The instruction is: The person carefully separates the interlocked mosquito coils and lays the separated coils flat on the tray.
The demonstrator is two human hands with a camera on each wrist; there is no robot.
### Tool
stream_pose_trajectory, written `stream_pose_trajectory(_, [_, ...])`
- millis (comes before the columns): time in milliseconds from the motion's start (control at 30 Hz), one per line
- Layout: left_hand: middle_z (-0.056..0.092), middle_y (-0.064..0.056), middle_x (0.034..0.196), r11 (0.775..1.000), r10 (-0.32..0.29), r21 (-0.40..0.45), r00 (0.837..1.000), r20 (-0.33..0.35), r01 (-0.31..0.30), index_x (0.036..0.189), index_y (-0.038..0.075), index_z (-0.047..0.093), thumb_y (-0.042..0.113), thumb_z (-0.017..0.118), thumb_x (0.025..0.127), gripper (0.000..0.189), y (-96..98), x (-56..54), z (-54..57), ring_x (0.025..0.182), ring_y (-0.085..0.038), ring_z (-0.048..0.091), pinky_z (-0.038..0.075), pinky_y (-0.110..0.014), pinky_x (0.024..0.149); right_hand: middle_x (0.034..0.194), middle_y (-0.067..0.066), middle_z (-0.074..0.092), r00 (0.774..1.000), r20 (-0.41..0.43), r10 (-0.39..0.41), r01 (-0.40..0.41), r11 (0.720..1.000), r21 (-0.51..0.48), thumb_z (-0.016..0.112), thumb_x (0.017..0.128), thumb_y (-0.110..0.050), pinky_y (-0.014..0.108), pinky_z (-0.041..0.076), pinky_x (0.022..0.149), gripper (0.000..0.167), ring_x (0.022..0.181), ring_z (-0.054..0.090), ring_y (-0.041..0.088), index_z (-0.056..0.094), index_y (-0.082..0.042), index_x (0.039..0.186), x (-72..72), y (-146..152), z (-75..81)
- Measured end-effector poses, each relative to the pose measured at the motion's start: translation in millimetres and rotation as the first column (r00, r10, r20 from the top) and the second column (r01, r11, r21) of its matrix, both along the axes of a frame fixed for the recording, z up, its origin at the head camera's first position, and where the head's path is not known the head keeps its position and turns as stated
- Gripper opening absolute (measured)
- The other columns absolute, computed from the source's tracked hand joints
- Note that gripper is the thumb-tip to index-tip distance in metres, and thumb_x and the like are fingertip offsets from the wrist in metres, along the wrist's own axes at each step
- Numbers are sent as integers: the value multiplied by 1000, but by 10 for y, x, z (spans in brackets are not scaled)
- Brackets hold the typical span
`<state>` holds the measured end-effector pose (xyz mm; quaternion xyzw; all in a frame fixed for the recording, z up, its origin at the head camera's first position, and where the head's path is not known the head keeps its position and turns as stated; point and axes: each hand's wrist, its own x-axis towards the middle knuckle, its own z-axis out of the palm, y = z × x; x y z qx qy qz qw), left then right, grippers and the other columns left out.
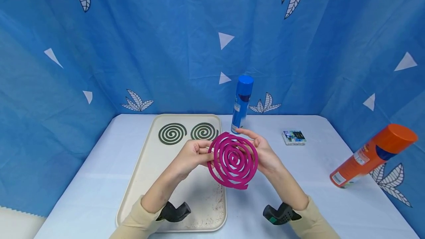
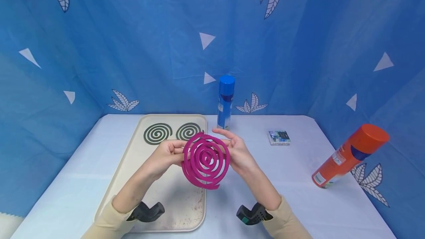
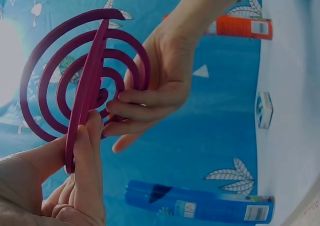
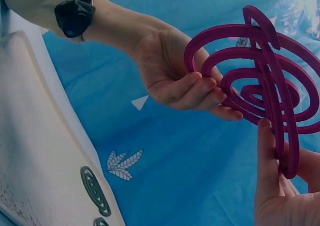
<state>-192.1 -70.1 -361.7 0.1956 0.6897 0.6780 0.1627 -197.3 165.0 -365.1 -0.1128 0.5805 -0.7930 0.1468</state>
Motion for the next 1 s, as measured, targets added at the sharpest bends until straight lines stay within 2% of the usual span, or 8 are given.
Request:
stream_pose_trajectory(200, [75, -13, 89, 999, -40, 10, 999, 11, 39, 119, -11, 59, 4, 62, 89, 34, -32, -17, 23, 71, -9, 71, 60, -32, 72, 89, -5, 74, 999, -28, 18, -21, 994, -104, 65, 89, -9, 18, 57, 71, 33, 74, 70, 5, 54, -17, 119, 28, -12, -17])
stream_pose_trajectory(367, [75, -2, 82, 999, -30, 11, 999, 33, 30, 120, -11, 58, 5, 62, 89, 35, -31, -12, 52, 67, -8, 70, 60, -30, 71, 93, -3, 74, 999, -38, 19, -26, 983, -180, 63, 90, -5, 19, 58, 73, 30, 79, 71, 7, 55, -15, 117, 44, -14, -36])
stream_pose_trajectory(600, [75, 2, 82, 999, -14, 35, 999, 33, 13, 120, -12, 57, 4, 62, 88, 36, -38, -14, 63, 70, -7, 70, 60, -30, 72, 92, -2, 74, 999, -50, -8, -5, 968, -252, 58, 92, -2, 19, 58, 73, 25, 81, 71, 8, 58, -15, 113, 64, -14, -31])
stream_pose_trajectory(700, [75, 2, 84, 999, 8, 36, 999, 35, -9, 121, -12, 56, 4, 62, 88, 37, -47, -23, 64, 70, -7, 70, 60, -30, 73, 96, -5, 73, 999, -36, -14, 7, 983, -181, 54, 95, -3, 19, 57, 74, 23, 84, 71, 7, 58, -16, 113, 65, -7, -13])
stream_pose_trajectory(800, [76, -3, 88, 997, 69, 35, 997, 39, -71, 122, -10, 57, 5, 64, 88, 38, -61, -38, 70, 71, -8, 71, 60, -30, 74, 99, -9, 69, 998, 18, -56, 56, 998, -25, 49, 98, -9, 18, 56, 78, 20, 87, 68, 4, 56, -16, 115, 61, -1, 22])
stream_pose_trajectory(900, [75, -8, 92, 988, 148, 39, 988, 46, -150, 121, -8, 58, 8, 66, 88, 38, -76, -59, 78, 74, -11, 72, 60, -30, 75, 103, -10, 64, 990, 43, -136, 128, 981, 144, 49, 99, -18, 21, 55, 85, 26, 93, 65, 6, 52, -10, 124, 61, -4, 67])
stream_pose_trajectory(1000, [75, -10, 95, 976, 210, 46, 976, 57, -213, 121, -7, 58, 11, 67, 88, 38, -86, -79, 74, 76, -11, 72, 60, -29, 78, 112, -7, 61, 977, 3, -215, 208, 947, 247, 51, 99, -26, 25, 52, 92, 41, 104, 61, 10, 46, -4, 133, 71, -15, 107])
